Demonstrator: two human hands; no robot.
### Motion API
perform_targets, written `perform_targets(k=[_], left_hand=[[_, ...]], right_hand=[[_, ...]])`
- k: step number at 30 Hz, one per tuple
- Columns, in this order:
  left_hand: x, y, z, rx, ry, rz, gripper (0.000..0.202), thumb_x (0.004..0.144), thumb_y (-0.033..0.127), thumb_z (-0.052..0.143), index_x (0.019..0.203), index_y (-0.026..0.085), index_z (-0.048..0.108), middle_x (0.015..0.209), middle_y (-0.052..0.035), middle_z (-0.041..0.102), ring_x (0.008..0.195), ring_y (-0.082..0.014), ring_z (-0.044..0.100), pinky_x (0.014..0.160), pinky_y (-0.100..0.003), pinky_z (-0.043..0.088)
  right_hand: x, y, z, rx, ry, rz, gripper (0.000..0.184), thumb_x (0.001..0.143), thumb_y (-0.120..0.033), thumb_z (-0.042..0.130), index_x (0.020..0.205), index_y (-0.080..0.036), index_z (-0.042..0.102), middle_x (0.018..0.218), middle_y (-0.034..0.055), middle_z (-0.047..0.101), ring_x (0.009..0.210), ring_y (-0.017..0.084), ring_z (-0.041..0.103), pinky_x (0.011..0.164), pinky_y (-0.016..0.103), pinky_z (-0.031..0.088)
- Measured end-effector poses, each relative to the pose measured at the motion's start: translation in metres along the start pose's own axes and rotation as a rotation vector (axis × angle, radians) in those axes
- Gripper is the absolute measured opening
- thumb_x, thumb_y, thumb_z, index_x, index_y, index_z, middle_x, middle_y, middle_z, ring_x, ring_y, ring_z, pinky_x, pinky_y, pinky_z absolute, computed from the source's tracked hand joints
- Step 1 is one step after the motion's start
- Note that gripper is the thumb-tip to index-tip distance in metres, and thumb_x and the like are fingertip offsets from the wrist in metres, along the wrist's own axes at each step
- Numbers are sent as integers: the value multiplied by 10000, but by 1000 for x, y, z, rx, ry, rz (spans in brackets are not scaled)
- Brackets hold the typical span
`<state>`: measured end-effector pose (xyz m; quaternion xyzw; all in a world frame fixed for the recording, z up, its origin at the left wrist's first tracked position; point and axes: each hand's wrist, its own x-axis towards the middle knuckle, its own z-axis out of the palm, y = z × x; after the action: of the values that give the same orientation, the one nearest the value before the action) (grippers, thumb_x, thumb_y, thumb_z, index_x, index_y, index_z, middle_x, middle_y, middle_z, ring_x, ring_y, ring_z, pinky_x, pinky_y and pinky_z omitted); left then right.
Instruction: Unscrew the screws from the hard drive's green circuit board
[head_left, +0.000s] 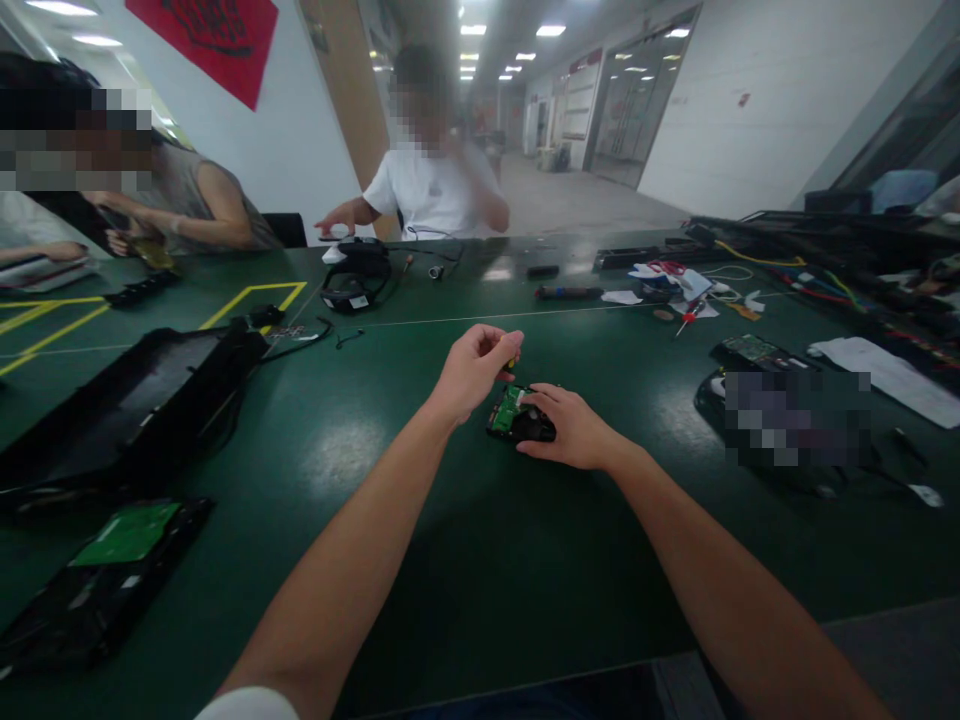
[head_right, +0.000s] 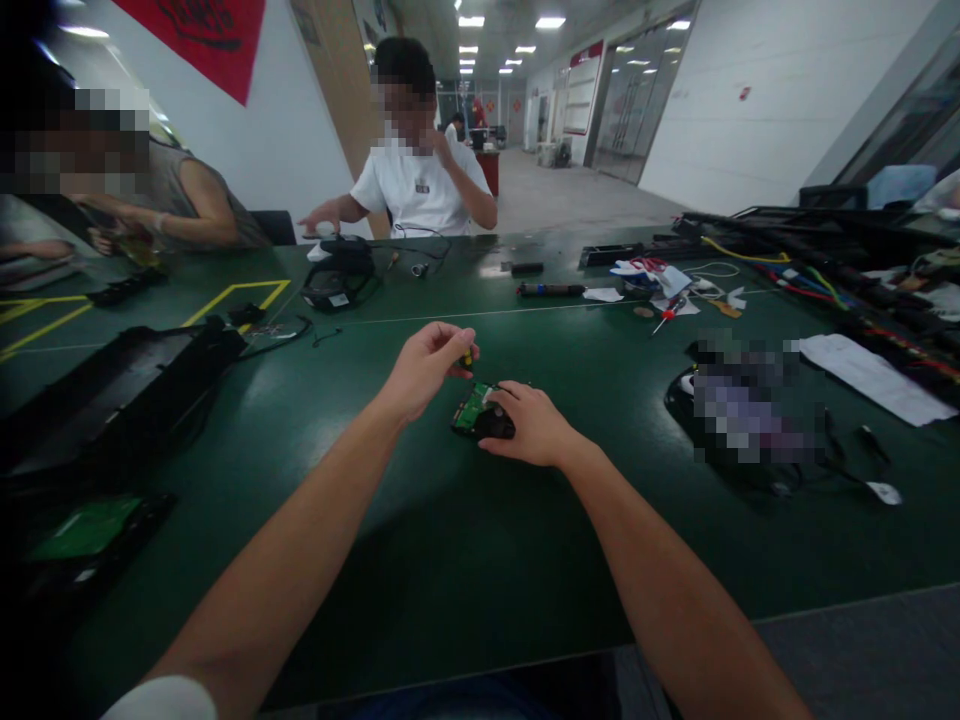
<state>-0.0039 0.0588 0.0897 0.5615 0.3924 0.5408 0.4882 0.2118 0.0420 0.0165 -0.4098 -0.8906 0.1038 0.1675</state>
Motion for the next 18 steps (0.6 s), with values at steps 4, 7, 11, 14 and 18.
perform_targets(k=[4,7,11,14,18], left_hand=[[1,1,-4,105,53,49,326,875,505,779,873,198,669,832,-34,663,776,-156,621,639,-264,536],[1,2,-8,119,21,57,266,886,466,742,874,201,728,879,-46,689,815,-168,629,634,-256,523],[2,3,-9,15,-48,0,243,921,406,643,929,191,756,920,-67,715,857,-185,660,613,-253,520],[1,2,-8,-81,-44,-29,223,937,382,598,948,192,713,881,-66,708,859,-197,682,555,-241,492],[0,3,-6,-46,-43,-9,214,934,412,657,929,200,677,900,-65,719,856,-184,677,540,-226,465]], right_hand=[[-1,0,1,14,9,-3,737,850,-659,772,1431,-239,603,1561,182,534,1443,417,512,1183,635,402],[0,1,1,12,6,1,744,848,-660,773,1433,-233,603,1567,189,529,1453,420,500,1182,633,403],[1,1,1,4,7,-6,747,839,-650,786,1426,-227,603,1553,194,541,1443,417,511,1171,620,415],[1,1,1,-4,1,-19,748,845,-650,779,1425,-211,601,1548,200,543,1434,412,519,1161,612,428],[1,1,1,-9,2,-15,747,848,-653,776,1420,-206,601,1543,202,545,1416,412,536,1153,610,437]])
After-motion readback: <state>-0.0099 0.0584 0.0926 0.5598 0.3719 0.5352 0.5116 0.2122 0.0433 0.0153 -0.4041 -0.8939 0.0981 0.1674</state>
